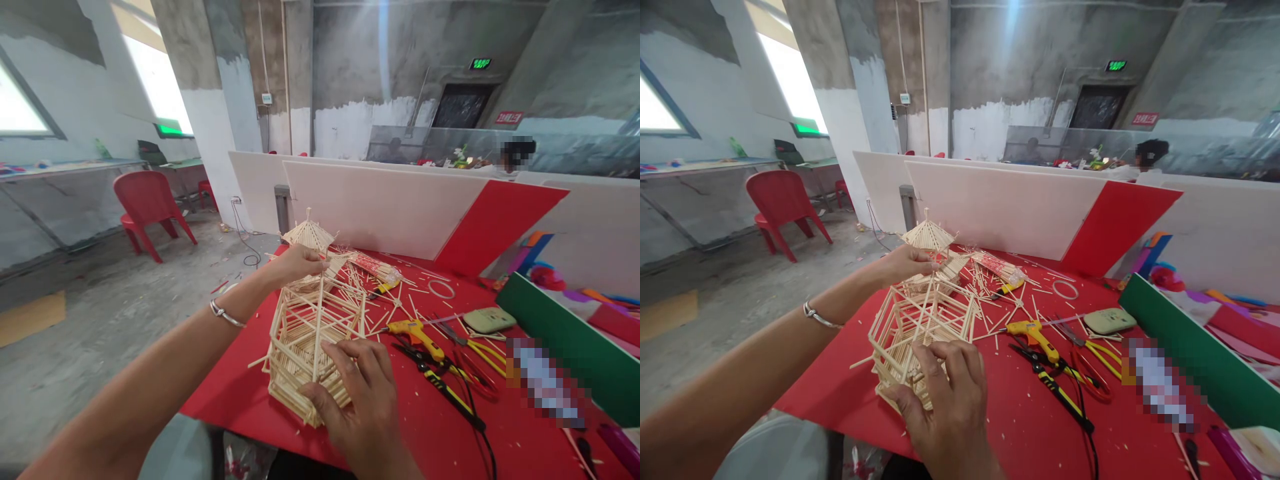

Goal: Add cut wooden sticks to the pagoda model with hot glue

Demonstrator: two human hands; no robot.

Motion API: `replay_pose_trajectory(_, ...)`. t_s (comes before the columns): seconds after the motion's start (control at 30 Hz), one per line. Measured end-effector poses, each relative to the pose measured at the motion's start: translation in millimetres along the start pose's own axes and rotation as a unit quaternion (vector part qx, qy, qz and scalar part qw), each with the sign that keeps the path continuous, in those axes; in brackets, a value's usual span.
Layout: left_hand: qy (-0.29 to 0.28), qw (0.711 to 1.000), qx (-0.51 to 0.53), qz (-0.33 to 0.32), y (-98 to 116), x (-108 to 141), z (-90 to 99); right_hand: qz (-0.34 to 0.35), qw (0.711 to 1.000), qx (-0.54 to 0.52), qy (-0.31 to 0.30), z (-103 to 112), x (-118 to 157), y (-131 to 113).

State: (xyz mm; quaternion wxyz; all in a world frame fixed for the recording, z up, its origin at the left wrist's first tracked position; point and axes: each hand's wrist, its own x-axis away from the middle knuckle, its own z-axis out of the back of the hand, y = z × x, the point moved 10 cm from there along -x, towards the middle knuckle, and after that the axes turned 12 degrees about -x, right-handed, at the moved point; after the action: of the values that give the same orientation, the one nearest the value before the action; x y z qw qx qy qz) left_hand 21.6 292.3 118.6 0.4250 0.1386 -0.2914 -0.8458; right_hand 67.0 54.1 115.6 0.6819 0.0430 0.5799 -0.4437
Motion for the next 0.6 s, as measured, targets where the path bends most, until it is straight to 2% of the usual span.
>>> replay_pose_trajectory(0.6,-0.004,1.000,0.020,0.001,-2.4,-2.5,-0.2,0.018,1.000,-0.018,0.008,1.4,2.0,-0.1)
